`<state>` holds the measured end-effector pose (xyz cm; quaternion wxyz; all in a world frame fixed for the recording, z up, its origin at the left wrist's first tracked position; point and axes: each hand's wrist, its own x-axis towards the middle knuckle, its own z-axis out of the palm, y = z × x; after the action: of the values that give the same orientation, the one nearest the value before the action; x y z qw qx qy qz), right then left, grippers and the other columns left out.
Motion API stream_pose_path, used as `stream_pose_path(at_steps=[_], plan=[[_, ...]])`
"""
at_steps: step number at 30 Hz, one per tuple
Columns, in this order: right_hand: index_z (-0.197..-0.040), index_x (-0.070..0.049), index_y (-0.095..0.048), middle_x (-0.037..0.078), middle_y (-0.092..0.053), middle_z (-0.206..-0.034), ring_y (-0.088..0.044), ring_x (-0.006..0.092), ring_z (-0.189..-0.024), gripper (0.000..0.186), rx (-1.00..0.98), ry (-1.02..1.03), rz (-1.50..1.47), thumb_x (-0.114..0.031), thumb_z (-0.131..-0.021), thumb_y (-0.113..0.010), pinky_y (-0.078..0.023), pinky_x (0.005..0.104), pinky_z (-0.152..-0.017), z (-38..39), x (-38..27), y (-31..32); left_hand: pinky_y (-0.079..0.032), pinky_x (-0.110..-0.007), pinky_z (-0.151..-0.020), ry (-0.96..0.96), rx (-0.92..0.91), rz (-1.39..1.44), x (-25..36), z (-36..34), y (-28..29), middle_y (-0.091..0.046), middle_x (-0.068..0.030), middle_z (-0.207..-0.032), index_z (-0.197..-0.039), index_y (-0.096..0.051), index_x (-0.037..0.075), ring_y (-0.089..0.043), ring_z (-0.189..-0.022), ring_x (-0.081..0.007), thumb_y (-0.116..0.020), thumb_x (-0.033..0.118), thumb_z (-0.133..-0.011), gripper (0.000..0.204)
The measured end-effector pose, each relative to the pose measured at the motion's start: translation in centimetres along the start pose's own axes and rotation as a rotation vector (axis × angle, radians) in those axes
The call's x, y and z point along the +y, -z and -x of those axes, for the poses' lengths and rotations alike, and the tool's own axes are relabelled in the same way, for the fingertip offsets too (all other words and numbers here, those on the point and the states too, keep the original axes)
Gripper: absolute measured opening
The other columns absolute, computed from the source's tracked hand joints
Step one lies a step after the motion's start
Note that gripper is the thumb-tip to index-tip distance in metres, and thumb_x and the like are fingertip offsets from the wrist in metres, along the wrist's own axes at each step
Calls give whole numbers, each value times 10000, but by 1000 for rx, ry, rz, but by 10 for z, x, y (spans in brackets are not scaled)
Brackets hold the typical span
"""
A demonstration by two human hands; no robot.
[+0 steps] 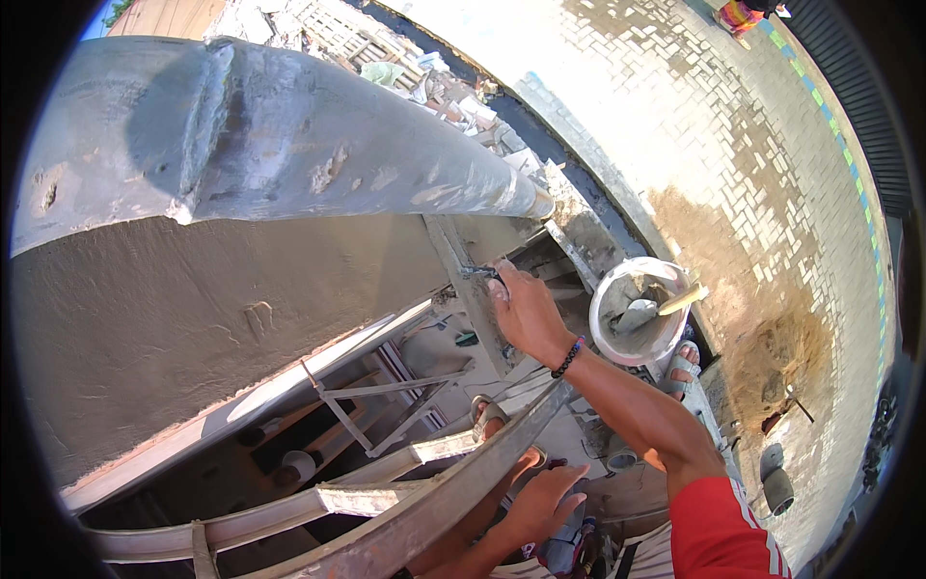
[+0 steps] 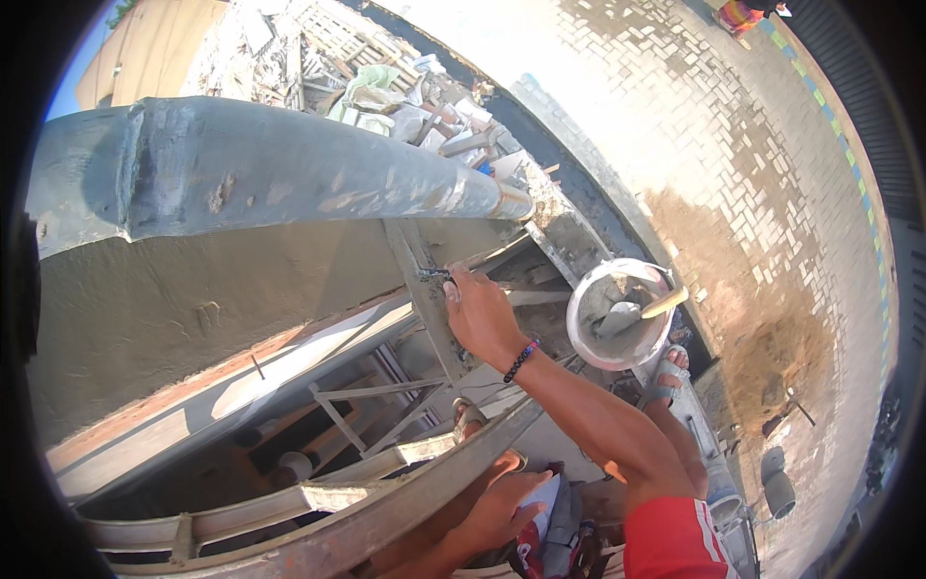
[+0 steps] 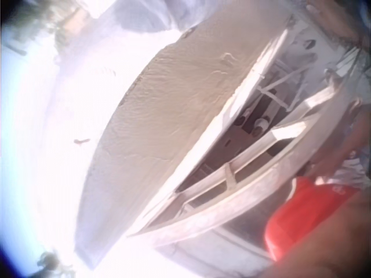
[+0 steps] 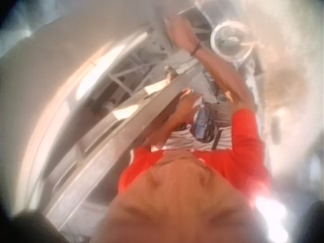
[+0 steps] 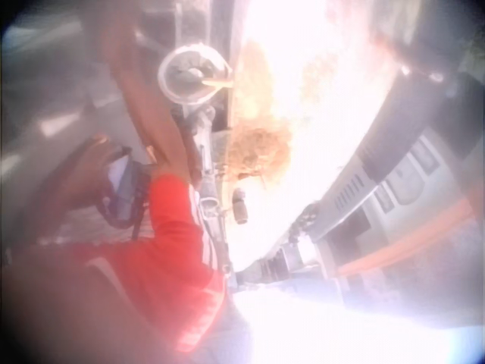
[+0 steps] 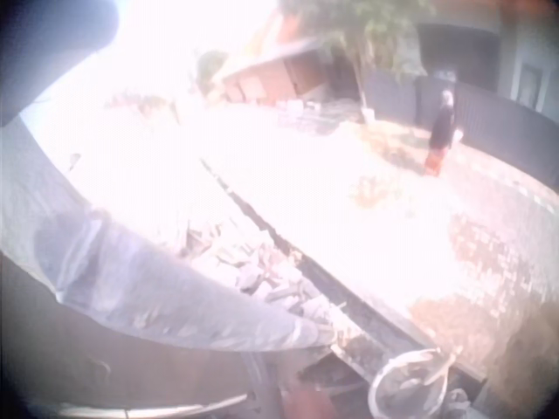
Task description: The person applies and smooths cement plaster onto a curved exterior wall using a trowel and a bucket of mortar. They repeatedly scoop mortar, spread it along the wall surface, and level it with a straight edge while standing on a ladder.
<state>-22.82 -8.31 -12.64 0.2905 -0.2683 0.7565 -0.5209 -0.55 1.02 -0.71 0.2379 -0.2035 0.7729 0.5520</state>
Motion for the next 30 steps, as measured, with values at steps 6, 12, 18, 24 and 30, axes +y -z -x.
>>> stream_pose_path(at_steps=[6,12,18,24,30], plan=[[-1149,-11,-571,234,-612,-966,-589,417,-895,263,-113,-66,-70,-112,-909,-538,-469,471,-777,79,-6,38,-458,-342,-948,218,211,306,-9,5,20,-609,-160,-1220,-1331,-490,-18,-606,-1079,-233,-577,134,-937,432],[-1082,-13,-585,217,-604,-985,-583,405,-880,229,14,-49,-127,-119,-879,-589,-467,439,-781,119,75,42,-459,-342,-940,225,776,468,13,-27,60,-569,-152,-1253,-1378,-419,-45,-581,-1080,-214,-571,151,-949,496],[-1096,-37,-614,197,-599,-880,-575,400,-826,227,37,-28,-58,-161,-909,-579,-459,460,-733,33,133,12,-376,-359,-1025,127,1163,429,13,-135,102,-276,-185,-1481,-1480,-211,-37,-453,-1219,-237,-600,169,-916,716],[-1112,-43,-649,202,-607,-856,-583,406,-807,254,-9,91,-27,-197,-941,-542,-463,482,-717,-22,134,-11,-260,-381,-1103,120,1299,406,14,-171,120,-219,-175,-1521,-1496,-174,-34,-353,-1298,-262,-585,120,-894,745],[-1042,-40,-649,221,-649,-906,-594,432,-864,271,-88,122,-58,-243,-963,-488,-467,508,-769,-64,128,-25,-336,-343,-1025,63,1302,419,-5,-168,120,-221,-90,-1549,-1508,-187,-3,-400,-1196,-206,-530,-36,-863,732]])
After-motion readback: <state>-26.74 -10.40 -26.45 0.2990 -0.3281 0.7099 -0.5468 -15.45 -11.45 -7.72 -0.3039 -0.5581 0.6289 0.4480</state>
